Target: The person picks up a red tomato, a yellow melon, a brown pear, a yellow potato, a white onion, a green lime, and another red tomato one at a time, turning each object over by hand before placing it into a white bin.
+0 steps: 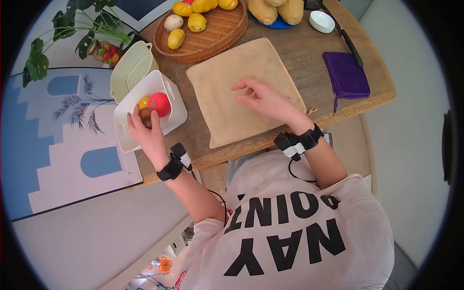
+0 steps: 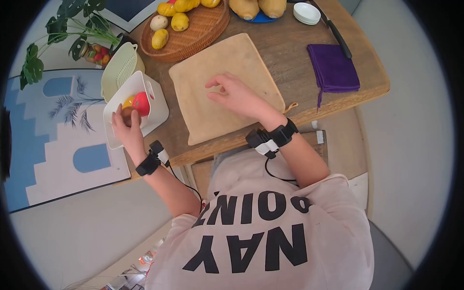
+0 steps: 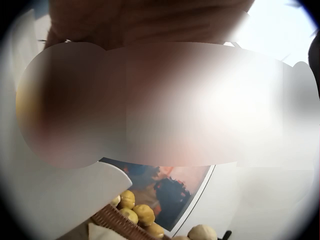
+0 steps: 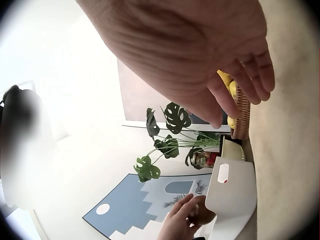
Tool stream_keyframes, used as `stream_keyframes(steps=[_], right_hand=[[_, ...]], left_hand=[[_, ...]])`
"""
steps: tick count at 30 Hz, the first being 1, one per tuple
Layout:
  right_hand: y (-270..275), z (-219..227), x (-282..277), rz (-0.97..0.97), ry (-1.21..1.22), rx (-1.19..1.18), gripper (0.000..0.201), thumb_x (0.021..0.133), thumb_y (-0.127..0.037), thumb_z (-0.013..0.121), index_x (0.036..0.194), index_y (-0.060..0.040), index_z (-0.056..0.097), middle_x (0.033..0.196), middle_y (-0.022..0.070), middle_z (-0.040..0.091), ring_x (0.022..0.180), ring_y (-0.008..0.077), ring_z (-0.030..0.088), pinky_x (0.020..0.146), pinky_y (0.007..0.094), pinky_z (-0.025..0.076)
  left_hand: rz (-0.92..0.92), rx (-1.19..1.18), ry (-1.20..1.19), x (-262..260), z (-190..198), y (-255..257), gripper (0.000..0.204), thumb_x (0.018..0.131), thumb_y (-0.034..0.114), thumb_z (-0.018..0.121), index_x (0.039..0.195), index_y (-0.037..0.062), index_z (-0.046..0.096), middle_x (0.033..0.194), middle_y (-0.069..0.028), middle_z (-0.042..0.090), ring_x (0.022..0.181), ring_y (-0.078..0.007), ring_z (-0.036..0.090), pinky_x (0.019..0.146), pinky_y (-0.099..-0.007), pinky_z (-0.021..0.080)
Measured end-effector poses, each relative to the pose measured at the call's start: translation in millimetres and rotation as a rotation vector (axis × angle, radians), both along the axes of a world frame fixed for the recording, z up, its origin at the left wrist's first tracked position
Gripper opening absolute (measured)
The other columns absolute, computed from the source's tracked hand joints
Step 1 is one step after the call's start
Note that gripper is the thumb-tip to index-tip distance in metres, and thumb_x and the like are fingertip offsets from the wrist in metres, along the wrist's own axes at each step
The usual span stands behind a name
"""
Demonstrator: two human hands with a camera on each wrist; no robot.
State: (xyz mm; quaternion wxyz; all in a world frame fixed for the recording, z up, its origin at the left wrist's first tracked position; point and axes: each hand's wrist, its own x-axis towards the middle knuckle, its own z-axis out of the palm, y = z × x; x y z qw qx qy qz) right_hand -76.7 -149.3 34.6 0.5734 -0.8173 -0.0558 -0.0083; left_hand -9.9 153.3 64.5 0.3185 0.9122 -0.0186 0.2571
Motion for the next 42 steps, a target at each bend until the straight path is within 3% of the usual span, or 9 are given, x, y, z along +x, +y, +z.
stream_keyframes(steps=[6,8,11,14,19,24,27,36,42], right_hand=[[-7.2,-19.2,4.7,0.016,0.069,0.010,0.029,0.090,-0.021,0.064,0.112,-0.0026,0.061,0.112,0.0145,0.057,0.100,0.0244,0.058,0.090,0.0338,0.047],[-7.9,-24.5,4.8,0.018,0.042,-0.013,0.026,0.093,-0.019,0.063,0.114,-0.0035,0.060,0.110,0.0105,0.057,0.095,0.0193,0.058,0.088,0.0308,0.047],[-8.6,-31.4,6.9,0.022,0.012,-0.016,0.024,0.093,-0.017,0.063,0.113,-0.0034,0.060,0.109,0.0088,0.056,0.092,0.0173,0.058,0.086,0.0296,0.048],[-9.6,-39.2,8.5,0.012,-0.011,-0.036,0.023,0.092,-0.014,0.063,0.111,-0.0029,0.060,0.108,0.0095,0.055,0.092,0.0183,0.059,0.084,0.0303,0.049],[-7.1,-48.6,11.0,-0.040,-0.023,-0.070,0.020,0.090,-0.011,0.063,0.108,-0.0025,0.060,0.108,0.0105,0.054,0.090,0.0203,0.061,0.081,0.0319,0.050],[-5.9,-44.9,7.2,-0.036,-0.002,-0.047,0.019,0.090,-0.011,0.062,0.107,-0.0025,0.059,0.109,0.0104,0.054,0.090,0.0213,0.062,0.080,0.0319,0.050],[-14.1,-32.3,5.0,-0.012,0.095,0.107,0.022,0.089,-0.016,0.062,0.104,-0.0009,0.061,0.110,0.0133,0.056,0.099,0.0294,0.060,0.085,0.0358,0.050],[-18.5,-31.2,8.8,0.037,0.122,0.076,0.025,0.089,-0.020,0.062,0.107,-0.0018,0.061,0.112,0.0132,0.056,0.099,0.0291,0.060,0.087,0.0365,0.049],[-14.9,-38.1,7.0,0.023,0.057,0.022,0.023,0.092,-0.019,0.062,0.108,-0.0022,0.059,0.109,0.0100,0.054,0.087,0.0206,0.064,0.079,0.0332,0.051]], left_hand=[[0.041,0.148,0.027,13.7,8.8,-11.8,0.060,0.087,0.036,0.070,0.135,0.0046,0.052,0.145,-0.0288,0.040,0.136,-0.0415,0.038,0.108,-0.0459,0.035],[-0.010,0.199,-0.020,24.2,24.6,-24.4,0.061,0.087,0.034,0.069,0.137,0.0049,0.050,0.145,-0.0270,0.040,0.131,-0.0426,0.041,0.106,-0.0460,0.036],[-0.310,-0.029,-0.082,50.7,47.0,-62.2,0.057,0.086,0.029,0.070,0.132,0.0021,0.052,0.135,-0.0249,0.050,0.127,-0.0393,0.047,0.105,-0.0441,0.037],[-0.457,0.154,-0.086,103.5,54.6,-93.2,0.054,0.084,0.025,0.071,0.129,0.0015,0.053,0.127,-0.0216,0.056,0.120,-0.0359,0.052,0.102,-0.0412,0.040],[-0.558,0.331,0.124,225.7,10.2,-101.3,0.061,0.081,0.031,0.071,0.133,0.0073,0.052,0.128,-0.0228,0.055,0.121,-0.0380,0.052,0.102,-0.0429,0.043],[-0.423,0.577,0.253,283.5,-42.9,-95.5,0.076,0.076,0.036,0.077,0.141,0.0128,0.046,0.128,-0.0273,0.054,0.122,-0.0397,0.050,0.104,-0.0406,0.042],[-0.323,0.566,0.272,273.0,-49.9,-105.9,0.074,0.075,0.035,0.078,0.140,0.0195,0.045,0.127,-0.0263,0.053,0.124,-0.0425,0.046,0.104,-0.0417,0.041],[-0.241,0.792,0.230,252.7,-31.1,-154.9,0.065,0.075,0.019,0.077,0.132,0.0178,0.046,0.123,-0.0242,0.050,0.113,-0.0456,0.055,0.097,-0.0485,0.048],[-0.336,0.746,0.373,244.5,-31.8,-151.3,0.081,0.075,0.024,0.078,0.142,0.0211,0.034,0.128,-0.0302,0.049,0.112,-0.0471,0.056,0.097,-0.0462,0.047]])
